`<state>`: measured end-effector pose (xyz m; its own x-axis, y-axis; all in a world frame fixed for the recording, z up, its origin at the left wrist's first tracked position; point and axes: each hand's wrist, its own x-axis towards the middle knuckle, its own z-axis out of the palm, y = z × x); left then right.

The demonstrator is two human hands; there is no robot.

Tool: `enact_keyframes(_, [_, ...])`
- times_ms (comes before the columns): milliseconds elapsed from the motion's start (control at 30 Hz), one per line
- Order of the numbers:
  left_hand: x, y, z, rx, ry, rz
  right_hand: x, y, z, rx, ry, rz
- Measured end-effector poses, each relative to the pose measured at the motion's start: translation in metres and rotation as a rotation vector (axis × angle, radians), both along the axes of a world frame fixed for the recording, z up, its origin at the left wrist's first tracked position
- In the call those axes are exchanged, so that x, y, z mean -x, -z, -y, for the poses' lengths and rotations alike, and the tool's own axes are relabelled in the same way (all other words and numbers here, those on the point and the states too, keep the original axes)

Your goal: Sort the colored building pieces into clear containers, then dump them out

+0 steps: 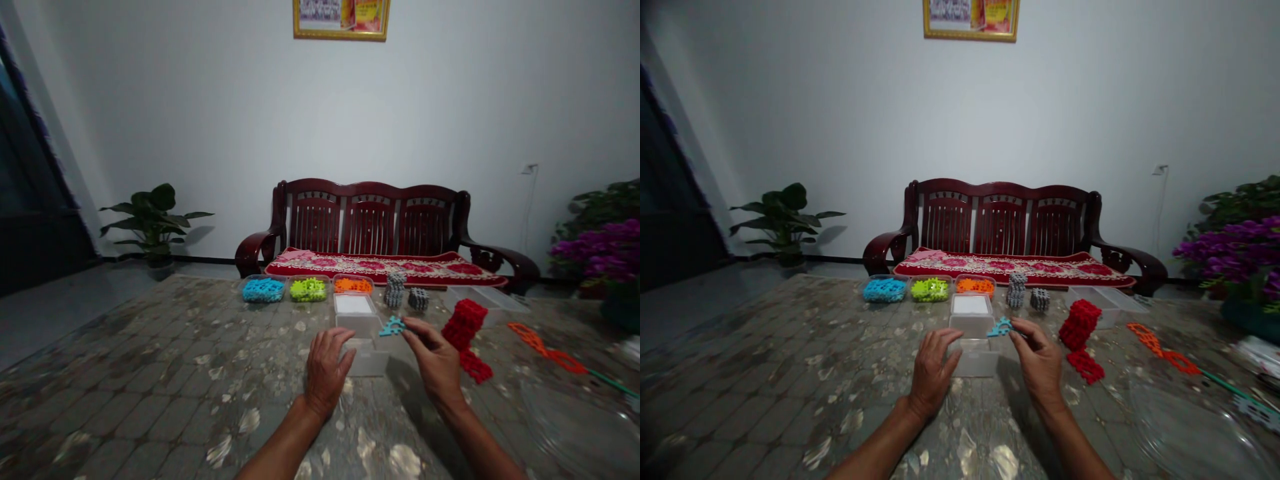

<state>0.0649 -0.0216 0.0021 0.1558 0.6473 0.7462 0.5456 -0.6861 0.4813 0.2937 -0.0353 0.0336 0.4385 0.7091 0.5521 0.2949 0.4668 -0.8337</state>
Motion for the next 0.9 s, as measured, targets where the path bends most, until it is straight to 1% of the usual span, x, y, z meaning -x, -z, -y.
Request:
enact_keyframes(100, [-0.006, -0.003, 0.003, -0.004, 0.046, 0.044, 0.029, -0.001, 0.007, 0.026, -0.126, -0.091])
enact_keyframes(167, [-0.008, -0.005, 0.003, -0.012, 0.068, 0.082, 0.042, 0.001, 0.01, 0.037, -0.167, -0.122])
enact_keyframes(267, [-0.006, -0.008, 0.002, -0.04, 0.108, 0.147, 0.053, 0.004, 0.01, 0.048, -0.203, -0.137])
enact_keyframes(367, [-0.005, -0.01, 0.001, -0.027, 0.131, 0.197, 0.057, 0.006, 0.008, 0.059, -0.228, -0.147])
enact_keyframes(500, [-0.006, -0.015, 0.003, 0.017, 0.145, 0.197, 0.058, 0.006, 0.005, 0.082, -0.237, -0.146])
enact_keyframes(633, [-0.007, -0.021, 0.005, 0.035, 0.107, 0.202, 0.059, 0.006, 0.003, 0.091, -0.205, -0.186])
enact_keyframes(800, [-0.01, -0.025, 0.005, 0.064, 0.21, 0.272, 0.062, 0.006, 0.004, 0.147, -0.192, -0.307])
enact_keyframes(900, [-0.011, -0.026, 0.002, 0.04, 0.212, 0.305, 0.062, 0.0, 0.005, 0.182, -0.223, -0.285])
